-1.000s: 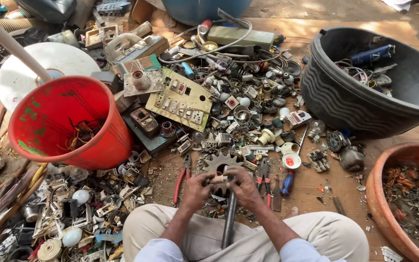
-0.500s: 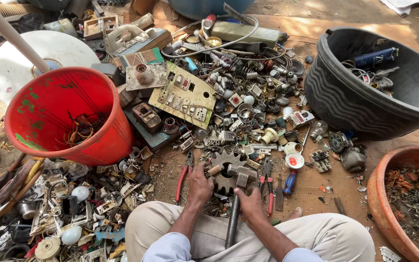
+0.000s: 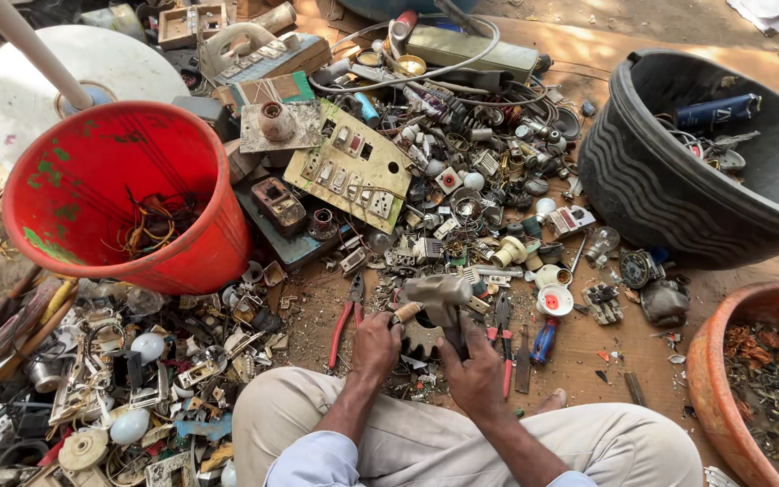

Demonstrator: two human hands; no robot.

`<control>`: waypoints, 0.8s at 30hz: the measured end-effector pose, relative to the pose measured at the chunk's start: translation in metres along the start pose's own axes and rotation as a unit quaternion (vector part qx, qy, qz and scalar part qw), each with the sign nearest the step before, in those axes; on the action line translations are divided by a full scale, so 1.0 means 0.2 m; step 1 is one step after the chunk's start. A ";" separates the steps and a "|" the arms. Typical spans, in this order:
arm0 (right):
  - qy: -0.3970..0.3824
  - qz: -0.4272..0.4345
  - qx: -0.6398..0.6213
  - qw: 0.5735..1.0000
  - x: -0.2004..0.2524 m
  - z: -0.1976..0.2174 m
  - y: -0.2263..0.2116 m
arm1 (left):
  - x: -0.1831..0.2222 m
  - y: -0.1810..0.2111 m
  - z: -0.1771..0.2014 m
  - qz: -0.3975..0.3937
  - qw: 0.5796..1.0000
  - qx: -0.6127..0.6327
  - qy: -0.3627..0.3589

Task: The person sits on the ground surrounded by scrap metal and uses a hammer to repeatedly strike a metal gear held in their left hand. They adjust the gear's position occasionally while continuing to hammer it.

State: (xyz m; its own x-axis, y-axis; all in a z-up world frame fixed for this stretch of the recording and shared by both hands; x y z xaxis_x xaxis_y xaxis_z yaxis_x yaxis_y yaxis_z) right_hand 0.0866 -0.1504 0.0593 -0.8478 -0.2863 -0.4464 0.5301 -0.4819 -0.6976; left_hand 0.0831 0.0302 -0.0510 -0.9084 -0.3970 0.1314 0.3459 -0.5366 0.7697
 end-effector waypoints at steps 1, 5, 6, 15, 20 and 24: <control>-0.031 -0.005 0.035 0.999 -0.01 0.00 -0.01 | -0.01 -0.01 -0.01 0.009 1.000 -0.005 -0.008; -0.180 -0.067 0.173 0.966 -0.03 -0.05 0.03 | -0.01 -0.05 -0.04 -0.006 1.000 0.015 -0.004; -0.223 -0.093 0.207 0.948 -0.02 -0.05 0.04 | 0.01 -0.06 -0.05 -0.008 1.000 0.016 -0.003; 0.044 0.134 -0.013 0.990 -0.11 0.12 -0.22 | -0.01 0.00 0.01 0.023 1.000 0.000 -0.018; -0.159 -0.075 0.153 0.973 -0.13 0.04 -0.17 | 0.01 0.03 0.03 0.046 0.997 -0.015 -0.059; -0.090 -0.026 0.105 0.990 -0.11 0.08 -0.17 | 0.07 0.00 0.03 0.046 0.998 0.014 -0.051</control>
State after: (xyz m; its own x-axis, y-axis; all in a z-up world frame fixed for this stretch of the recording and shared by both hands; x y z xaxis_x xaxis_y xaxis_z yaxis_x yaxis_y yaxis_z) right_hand 0.0878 -0.1411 0.1012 -0.8730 -0.3905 -0.2922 0.4866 -0.6566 -0.5763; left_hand 0.0697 0.0285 -0.0459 -0.8928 -0.3653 0.2636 0.4231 -0.4797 0.7687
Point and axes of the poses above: each hand's wrist, its own x-axis away from the middle knuckle, its own z-axis out of the back of the hand, y = z × x, the point moved 1 cm from there along -x, towards the middle knuckle, and after that the axes turned 1 degree about -x, right-handed, at the moved point
